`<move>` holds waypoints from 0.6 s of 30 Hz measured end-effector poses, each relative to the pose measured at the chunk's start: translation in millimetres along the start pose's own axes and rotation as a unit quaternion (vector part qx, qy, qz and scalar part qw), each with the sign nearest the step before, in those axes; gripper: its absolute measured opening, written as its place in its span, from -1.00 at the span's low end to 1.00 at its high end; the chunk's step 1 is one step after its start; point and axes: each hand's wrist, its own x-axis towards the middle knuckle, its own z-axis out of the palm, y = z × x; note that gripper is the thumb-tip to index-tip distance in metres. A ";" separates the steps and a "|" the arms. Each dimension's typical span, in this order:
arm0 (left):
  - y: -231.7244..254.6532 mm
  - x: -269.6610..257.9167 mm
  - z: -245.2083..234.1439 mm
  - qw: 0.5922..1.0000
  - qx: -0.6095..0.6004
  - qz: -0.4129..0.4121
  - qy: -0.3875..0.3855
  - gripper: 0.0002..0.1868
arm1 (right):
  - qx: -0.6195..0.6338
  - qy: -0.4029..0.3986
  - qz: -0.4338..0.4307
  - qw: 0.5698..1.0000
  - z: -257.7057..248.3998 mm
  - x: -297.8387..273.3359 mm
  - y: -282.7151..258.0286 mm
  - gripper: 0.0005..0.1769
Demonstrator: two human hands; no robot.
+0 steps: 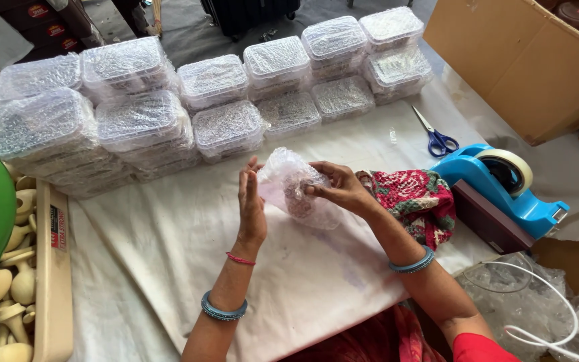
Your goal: The person wraps plastic boxes containing patterned stamps in bubble wrap by hand and organizes them into rows.
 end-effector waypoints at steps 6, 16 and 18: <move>25.3 6.3 0.1 0.992 0.078 0.086 -0.050 -0.26 | -0.065 -0.016 -0.050 0.996 -3.6 0.8 4.9 -0.30; 22.0 13.3 -6.9 0.993 0.085 0.027 -0.077 -0.48 | -0.082 0.023 -0.029 0.996 5.6 3.8 15.1 -0.28; 25.3 13.5 -6.2 0.980 0.135 0.132 -0.063 -0.52 | -0.071 0.038 -0.057 0.995 6.0 5.6 24.0 -0.27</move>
